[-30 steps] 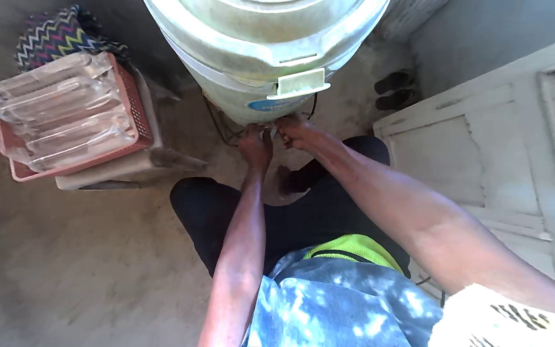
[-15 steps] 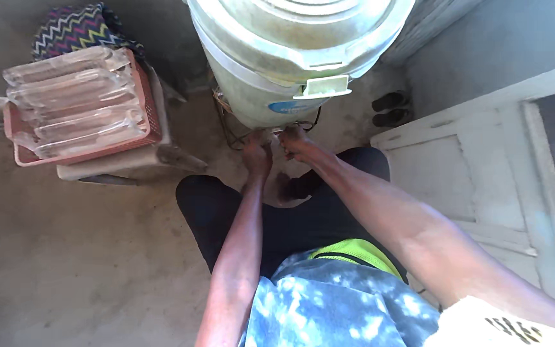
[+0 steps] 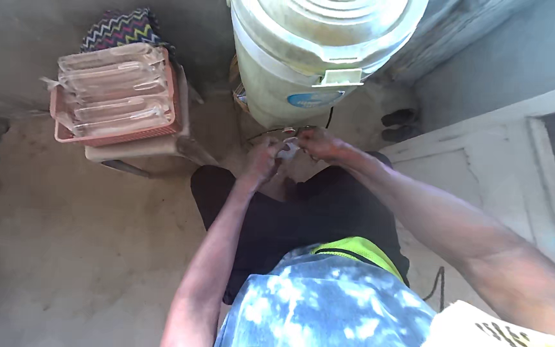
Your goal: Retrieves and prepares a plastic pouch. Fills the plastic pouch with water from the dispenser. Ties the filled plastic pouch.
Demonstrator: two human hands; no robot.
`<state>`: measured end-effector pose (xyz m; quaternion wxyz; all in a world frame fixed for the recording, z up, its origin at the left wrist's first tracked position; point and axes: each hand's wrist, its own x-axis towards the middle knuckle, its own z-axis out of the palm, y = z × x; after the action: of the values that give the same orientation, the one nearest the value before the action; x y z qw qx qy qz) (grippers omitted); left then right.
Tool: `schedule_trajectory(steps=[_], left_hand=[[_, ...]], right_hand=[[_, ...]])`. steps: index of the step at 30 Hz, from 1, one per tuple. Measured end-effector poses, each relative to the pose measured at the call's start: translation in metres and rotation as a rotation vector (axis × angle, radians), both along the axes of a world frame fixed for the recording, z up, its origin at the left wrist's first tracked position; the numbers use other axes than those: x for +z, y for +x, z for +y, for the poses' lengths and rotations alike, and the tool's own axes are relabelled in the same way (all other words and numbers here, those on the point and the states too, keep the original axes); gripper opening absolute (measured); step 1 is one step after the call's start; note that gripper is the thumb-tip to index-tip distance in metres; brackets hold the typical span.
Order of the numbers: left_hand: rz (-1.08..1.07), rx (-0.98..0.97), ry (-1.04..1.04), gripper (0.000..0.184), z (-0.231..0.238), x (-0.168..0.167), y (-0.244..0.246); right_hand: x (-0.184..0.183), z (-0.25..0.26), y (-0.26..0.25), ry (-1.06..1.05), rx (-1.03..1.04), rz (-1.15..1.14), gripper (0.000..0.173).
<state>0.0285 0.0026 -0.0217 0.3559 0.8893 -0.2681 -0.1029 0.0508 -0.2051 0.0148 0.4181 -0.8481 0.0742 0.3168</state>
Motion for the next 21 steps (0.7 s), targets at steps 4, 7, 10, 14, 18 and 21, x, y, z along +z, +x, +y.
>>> schedule_trajectory(steps=[4, 7, 10, 14, 18, 21], left_hand=[[-0.232, -0.113, 0.036, 0.011, 0.013, 0.065, -0.002], [-0.348, -0.176, 0.081, 0.004, 0.016, 0.115, -0.005], [-0.427, -0.210, 0.078, 0.005, 0.019, 0.152, -0.010], [-0.565, -0.134, -0.036, 0.010, 0.021, 0.196, -0.016], [-0.481, 0.087, -0.138, 0.015, 0.025, 0.246, -0.030], [-0.298, 0.104, -0.094, 0.034, 0.018, 0.261, -0.030]], right_hand=[[0.068, -0.002, -0.011, -0.128, 0.269, -0.170, 0.029], [0.107, -0.002, -0.020, -0.197, 0.474, -0.375, 0.027], [0.139, -0.004, -0.025, -0.199, 0.539, -0.526, 0.027], [0.196, -0.001, -0.033, -0.281, 0.563, -0.598, 0.027], [0.233, 0.000, -0.041, -0.346, 0.620, -0.677, 0.022], [0.251, -0.001, -0.042, -0.334, 0.668, -0.724, 0.023]])
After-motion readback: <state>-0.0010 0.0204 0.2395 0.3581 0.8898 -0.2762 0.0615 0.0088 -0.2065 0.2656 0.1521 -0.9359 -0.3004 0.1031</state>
